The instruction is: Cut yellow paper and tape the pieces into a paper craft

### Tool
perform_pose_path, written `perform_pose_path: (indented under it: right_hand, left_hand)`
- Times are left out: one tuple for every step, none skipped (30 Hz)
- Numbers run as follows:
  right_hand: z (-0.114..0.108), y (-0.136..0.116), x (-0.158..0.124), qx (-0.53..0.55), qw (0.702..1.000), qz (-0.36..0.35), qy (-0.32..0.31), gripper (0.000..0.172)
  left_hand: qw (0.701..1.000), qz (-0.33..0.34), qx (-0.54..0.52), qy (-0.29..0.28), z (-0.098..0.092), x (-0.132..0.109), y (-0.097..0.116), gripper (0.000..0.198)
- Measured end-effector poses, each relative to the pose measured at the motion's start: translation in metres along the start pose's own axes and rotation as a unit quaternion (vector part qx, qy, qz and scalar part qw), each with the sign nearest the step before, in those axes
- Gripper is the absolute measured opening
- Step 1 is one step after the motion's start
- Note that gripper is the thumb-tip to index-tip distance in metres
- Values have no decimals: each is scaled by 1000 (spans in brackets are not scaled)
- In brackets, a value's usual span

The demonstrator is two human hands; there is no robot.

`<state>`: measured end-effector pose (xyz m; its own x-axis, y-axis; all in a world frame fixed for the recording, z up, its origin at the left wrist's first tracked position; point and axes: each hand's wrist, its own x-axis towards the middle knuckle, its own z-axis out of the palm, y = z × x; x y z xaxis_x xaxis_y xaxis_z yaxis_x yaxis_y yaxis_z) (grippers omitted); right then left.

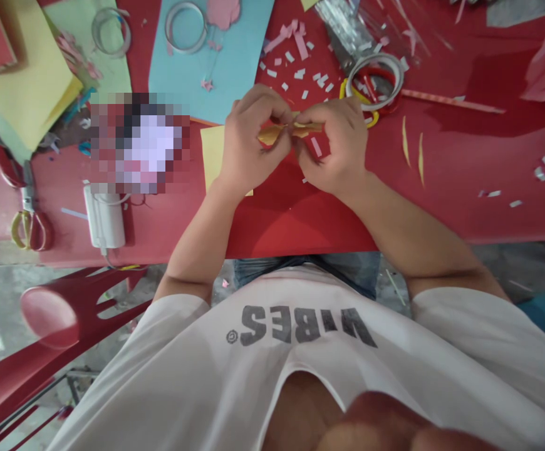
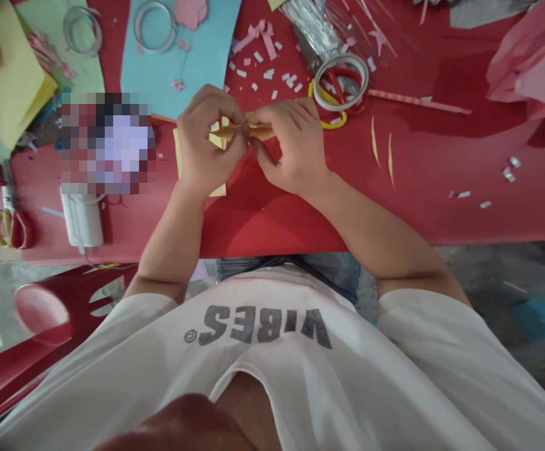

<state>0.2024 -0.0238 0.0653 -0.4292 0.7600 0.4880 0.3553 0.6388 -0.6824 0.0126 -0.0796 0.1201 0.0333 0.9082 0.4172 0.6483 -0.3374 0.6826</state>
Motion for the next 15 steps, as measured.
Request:
perform_pose_path:
  right_hand:
    - [1,1,-1,15,1000,-3,4,42]
    - [4,2,-2,37,999,-8,14,46]
    - [7,4,-2,62,997,-16,30,52]
    - [11,7,-2,89,995,-23,50,59]
    - [15,10,-1,113,991,-28,70,64]
    - [19,12,-1,133,986,-33,90,67]
    - [22,13,0,148,983,-38,104,68]
    - [25,14,0,159,980,-43,114,68]
    - [26,13,0,164,978,-48,121,67]
    - [25,12,1,165,977,-51,125,65]
    - [23,10,0,160,978,-50,124,63]
    - [20,8,0,151,980,-43,120,62]
    - [16,7,0,137,984,-30,114,60]
    - [12,5,-1,123,987,-15,105,59]
    - [8,4,-2,111,990,1,93,59]
  left_hand:
    - [1000,-4,8,-5,1,0,-1,15]
    - [1000,-12,18,-12,1,-1,-2,14]
    - [999,-17,26,-15,2,-1,-2,10]
    - [999,-15,27,-9,2,-1,-2,6]
    - [1000,-9,21,-1,2,-2,-2,4]
    - [1000,2,10,6,2,-2,-1,7]
    - [1000,17,-3,11,2,-2,0,9]
    - [999,29,-15,14,2,-2,1,10]
    - [999,37,-24,13,2,-2,2,11]
    - [999,39,-27,9,2,-3,2,11]
    - [999,40,-24,13,3,-3,1,11]
    - [999,44,-17,20,4,-3,-1,11]
    - [999,46,-7,24,6,-4,-3,15]
    - [999,45,1,27,7,-5,-7,20]
    - [998,47,5,31,9,-5,-11,24]
